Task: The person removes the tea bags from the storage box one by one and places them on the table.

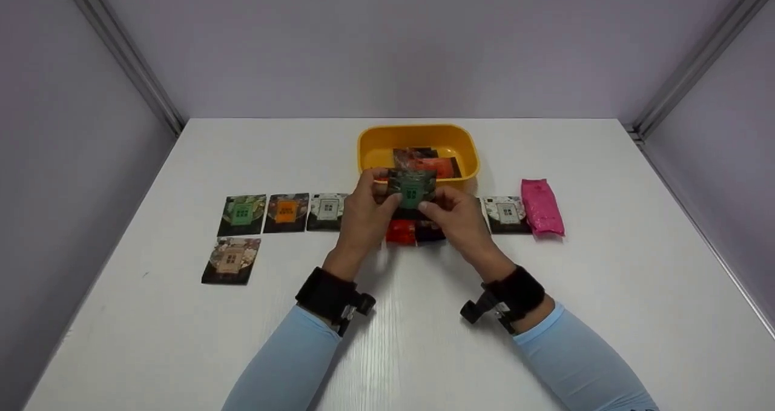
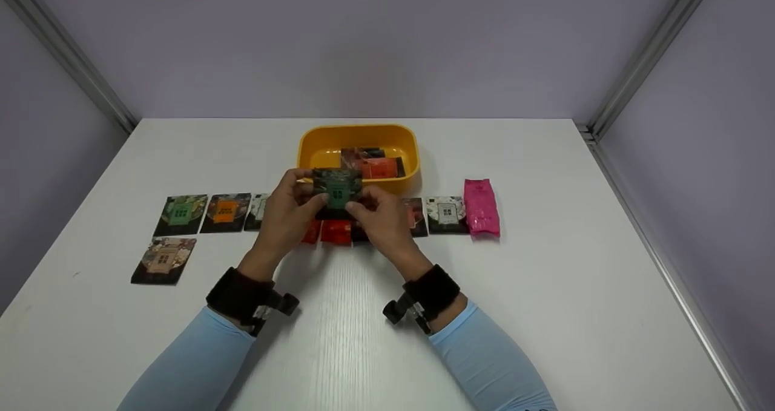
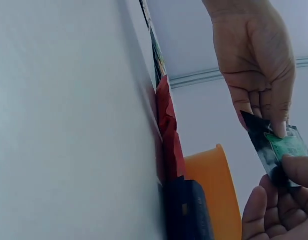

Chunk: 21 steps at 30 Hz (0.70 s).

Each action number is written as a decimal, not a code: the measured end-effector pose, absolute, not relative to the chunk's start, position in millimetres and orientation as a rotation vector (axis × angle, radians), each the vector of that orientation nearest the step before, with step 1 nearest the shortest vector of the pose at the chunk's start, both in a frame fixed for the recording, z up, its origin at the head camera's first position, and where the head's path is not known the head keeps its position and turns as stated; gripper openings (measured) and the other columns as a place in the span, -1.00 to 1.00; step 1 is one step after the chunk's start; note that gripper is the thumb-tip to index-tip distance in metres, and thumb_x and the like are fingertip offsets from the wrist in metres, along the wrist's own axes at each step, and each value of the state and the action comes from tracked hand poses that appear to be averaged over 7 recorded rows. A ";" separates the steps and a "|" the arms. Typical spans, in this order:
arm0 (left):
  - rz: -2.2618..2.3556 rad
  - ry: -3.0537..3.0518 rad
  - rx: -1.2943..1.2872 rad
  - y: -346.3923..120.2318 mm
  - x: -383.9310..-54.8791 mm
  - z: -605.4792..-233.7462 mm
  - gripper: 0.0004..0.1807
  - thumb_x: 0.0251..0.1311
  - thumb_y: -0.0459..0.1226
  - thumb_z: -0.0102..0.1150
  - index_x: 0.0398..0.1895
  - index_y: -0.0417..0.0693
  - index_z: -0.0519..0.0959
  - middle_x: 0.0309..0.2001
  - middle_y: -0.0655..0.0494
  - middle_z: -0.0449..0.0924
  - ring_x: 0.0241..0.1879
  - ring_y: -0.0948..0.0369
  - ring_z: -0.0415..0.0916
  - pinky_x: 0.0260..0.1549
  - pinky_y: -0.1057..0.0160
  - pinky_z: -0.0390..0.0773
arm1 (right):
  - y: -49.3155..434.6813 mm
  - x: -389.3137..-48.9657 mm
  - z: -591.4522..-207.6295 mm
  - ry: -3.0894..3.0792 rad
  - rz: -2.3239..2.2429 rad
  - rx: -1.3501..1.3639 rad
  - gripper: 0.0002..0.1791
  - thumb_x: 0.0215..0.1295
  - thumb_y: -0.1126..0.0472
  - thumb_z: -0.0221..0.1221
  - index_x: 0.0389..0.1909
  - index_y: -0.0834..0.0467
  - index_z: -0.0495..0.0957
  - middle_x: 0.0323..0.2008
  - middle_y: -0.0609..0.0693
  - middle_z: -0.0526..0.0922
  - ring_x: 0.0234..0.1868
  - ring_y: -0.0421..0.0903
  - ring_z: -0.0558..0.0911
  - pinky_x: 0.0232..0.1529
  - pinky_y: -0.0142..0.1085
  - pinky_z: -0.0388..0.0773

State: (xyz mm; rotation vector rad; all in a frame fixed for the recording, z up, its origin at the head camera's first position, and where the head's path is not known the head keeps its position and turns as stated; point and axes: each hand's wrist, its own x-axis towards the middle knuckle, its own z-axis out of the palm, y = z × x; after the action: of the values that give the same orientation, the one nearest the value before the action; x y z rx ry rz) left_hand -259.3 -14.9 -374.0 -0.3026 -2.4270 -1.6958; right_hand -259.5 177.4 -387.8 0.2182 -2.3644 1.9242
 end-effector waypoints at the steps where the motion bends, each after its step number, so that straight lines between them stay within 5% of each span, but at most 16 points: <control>1: -1.691 -2.449 -0.307 -16.1 -258.1 -374.2 -0.50 0.39 -0.23 0.27 0.33 0.04 0.38 -0.10 0.07 0.69 -0.14 0.19 0.63 -0.17 0.16 0.60 | 177.2 -258.3 -388.9 -2.373 1.917 0.224 -0.75 0.36 0.20 0.34 -0.03 0.20 0.59 -0.35 0.01 0.62 -0.34 -0.05 0.55 -0.31 -0.19 0.59; 7: -1.666 -2.623 -0.295 -22.9 -253.6 -370.5 -0.45 0.40 -0.24 0.27 0.38 0.11 0.32 -0.09 0.06 0.66 -0.36 0.13 0.60 -0.36 0.17 0.54 | 175.3 -250.5 -391.9 -2.388 1.826 0.272 -0.47 0.37 0.22 0.32 0.29 0.14 0.37 -0.42 0.04 0.62 -0.45 0.00 0.55 -0.37 -0.19 0.57; 14: -1.616 -2.749 -0.243 -32.2 -255.4 -358.9 -0.52 0.39 -0.21 0.28 0.33 0.11 0.41 0.04 0.04 0.61 -0.09 0.15 0.62 -0.14 0.13 0.61 | 170.3 -244.1 -394.5 -2.411 1.828 0.315 -0.45 0.38 0.21 0.32 0.31 0.07 0.34 -0.48 0.01 0.54 -0.51 -0.04 0.47 -0.44 -0.31 0.43; 21: -1.558 -2.781 -0.285 -40.9 -255.1 -357.0 -0.57 0.38 -0.20 0.30 0.26 0.05 0.49 -0.04 0.07 0.63 -0.14 0.15 0.61 -0.15 0.13 0.58 | 164.7 -241.6 -396.4 -2.415 1.783 0.345 -0.42 0.34 0.28 0.34 0.33 0.13 0.36 -0.51 0.01 0.52 -0.54 -0.08 0.46 -0.49 -0.34 0.39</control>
State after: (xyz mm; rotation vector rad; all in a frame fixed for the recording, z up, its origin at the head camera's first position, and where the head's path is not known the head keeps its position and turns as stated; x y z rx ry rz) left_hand -255.1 -40.9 -357.0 -0.2847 -2.7813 -1.5576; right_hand -241.6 164.7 -396.4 0.3451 -2.4147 1.7835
